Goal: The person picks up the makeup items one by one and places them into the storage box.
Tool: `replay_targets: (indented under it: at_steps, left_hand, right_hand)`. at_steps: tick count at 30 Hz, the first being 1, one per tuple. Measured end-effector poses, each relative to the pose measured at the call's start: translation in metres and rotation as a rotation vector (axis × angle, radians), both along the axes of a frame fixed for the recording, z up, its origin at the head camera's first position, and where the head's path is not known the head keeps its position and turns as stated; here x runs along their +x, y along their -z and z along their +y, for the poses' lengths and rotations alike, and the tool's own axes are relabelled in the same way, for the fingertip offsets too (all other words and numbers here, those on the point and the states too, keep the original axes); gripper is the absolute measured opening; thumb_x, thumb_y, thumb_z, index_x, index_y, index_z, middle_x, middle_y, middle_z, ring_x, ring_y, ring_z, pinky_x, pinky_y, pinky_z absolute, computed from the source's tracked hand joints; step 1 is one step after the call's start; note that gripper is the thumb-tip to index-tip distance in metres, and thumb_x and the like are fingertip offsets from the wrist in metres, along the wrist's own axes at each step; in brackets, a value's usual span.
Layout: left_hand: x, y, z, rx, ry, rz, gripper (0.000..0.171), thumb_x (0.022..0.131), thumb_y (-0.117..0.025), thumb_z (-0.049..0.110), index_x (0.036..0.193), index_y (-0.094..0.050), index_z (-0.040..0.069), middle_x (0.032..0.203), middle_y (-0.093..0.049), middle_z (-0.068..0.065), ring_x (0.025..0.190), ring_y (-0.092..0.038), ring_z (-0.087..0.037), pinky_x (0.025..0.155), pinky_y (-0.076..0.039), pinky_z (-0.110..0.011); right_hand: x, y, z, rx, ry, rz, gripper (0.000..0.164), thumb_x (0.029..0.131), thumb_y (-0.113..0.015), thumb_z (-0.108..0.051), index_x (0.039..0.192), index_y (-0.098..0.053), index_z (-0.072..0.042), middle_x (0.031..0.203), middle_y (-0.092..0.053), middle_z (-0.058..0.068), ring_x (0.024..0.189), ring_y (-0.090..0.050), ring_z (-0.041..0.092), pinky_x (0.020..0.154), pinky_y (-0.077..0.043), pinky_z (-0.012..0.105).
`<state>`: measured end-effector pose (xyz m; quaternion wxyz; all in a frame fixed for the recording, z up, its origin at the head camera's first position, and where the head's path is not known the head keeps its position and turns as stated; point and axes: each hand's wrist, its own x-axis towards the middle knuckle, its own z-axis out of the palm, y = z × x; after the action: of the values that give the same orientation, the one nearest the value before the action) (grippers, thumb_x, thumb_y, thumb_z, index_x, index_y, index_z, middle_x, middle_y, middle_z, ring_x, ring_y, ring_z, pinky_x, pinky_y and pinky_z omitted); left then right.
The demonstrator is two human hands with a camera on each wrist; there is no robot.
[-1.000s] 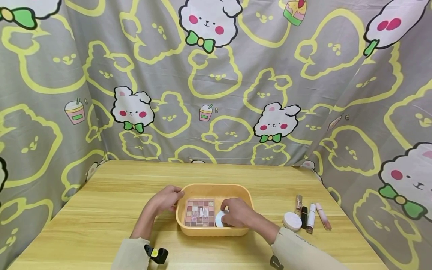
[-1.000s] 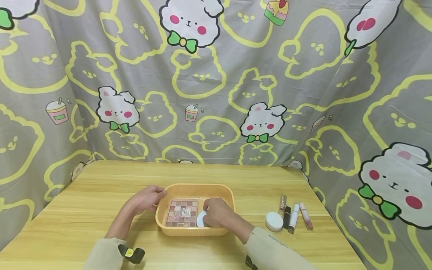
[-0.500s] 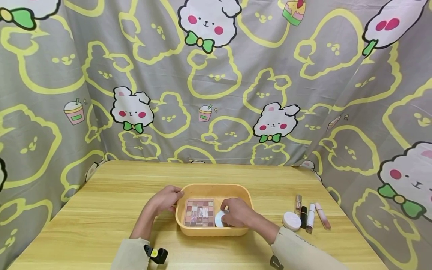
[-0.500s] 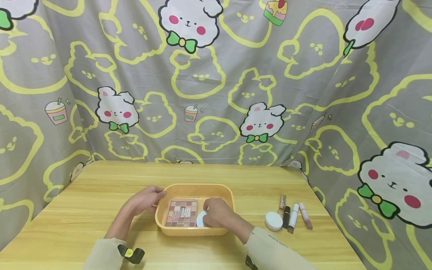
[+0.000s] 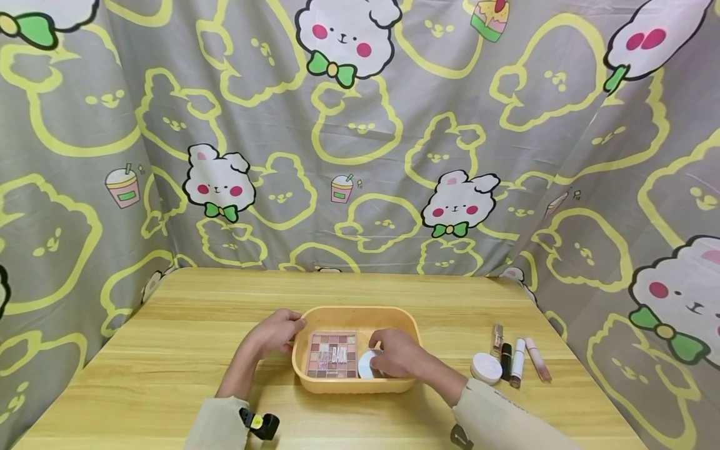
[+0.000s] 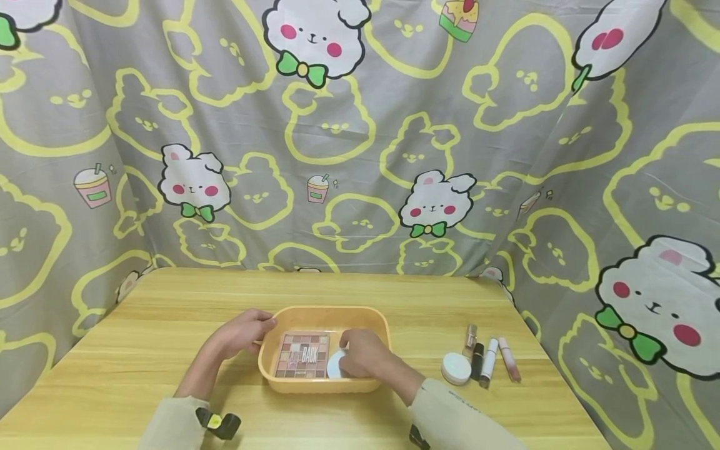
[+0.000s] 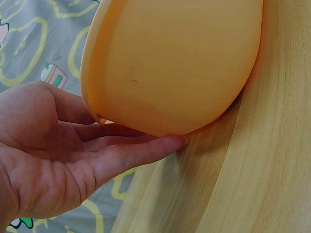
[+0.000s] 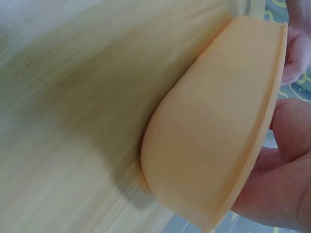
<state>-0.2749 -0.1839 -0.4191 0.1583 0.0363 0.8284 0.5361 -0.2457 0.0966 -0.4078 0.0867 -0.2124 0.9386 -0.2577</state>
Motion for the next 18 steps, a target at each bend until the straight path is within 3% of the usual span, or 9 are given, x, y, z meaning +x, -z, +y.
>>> replay_targets:
  at_steps: [5,11,18]
  left_hand:
    - [0.000,0.001,0.000,-0.002,-0.003,0.004,0.039,0.106,-0.041,0.012,0.132,-0.057,-0.013,0.107,-0.070,-0.017,0.092,-0.068,-0.022,0.068,-0.060,-0.037]
    - [0.000,0.001,0.000,0.003,-0.006,0.002,0.039,0.107,-0.041,0.013,0.132,-0.057,-0.012,0.108,-0.071,-0.017,0.093,-0.069,-0.022,0.068,-0.061,-0.037]
    - [0.001,0.001,0.001,0.007,0.011,0.001,0.040,0.107,-0.041,0.013,0.132,-0.056,-0.014,0.110,-0.070,-0.021,0.095,-0.069,-0.025,0.069,-0.061,-0.038]
  right_hand:
    - [-0.002,-0.004,0.003,-0.026,0.005,0.066,0.026,0.083,-0.073,-0.008,0.108,-0.069,0.001,0.097,-0.069,0.017,0.091,-0.065,0.030,0.077,-0.055,0.043]
    - [-0.002,-0.010,0.006,-0.086,0.026,0.150,0.026,0.085,-0.073,-0.004,0.109,-0.069,0.004,0.096,-0.069,0.018,0.088,-0.064,0.027,0.072,-0.053,0.038]
    - [-0.005,-0.017,0.009,-0.123,0.119,0.186,0.019,0.086,-0.072,-0.006,0.104,-0.070,-0.001,0.090,-0.068,0.009,0.083,-0.062,0.019,0.070,-0.053,0.034]
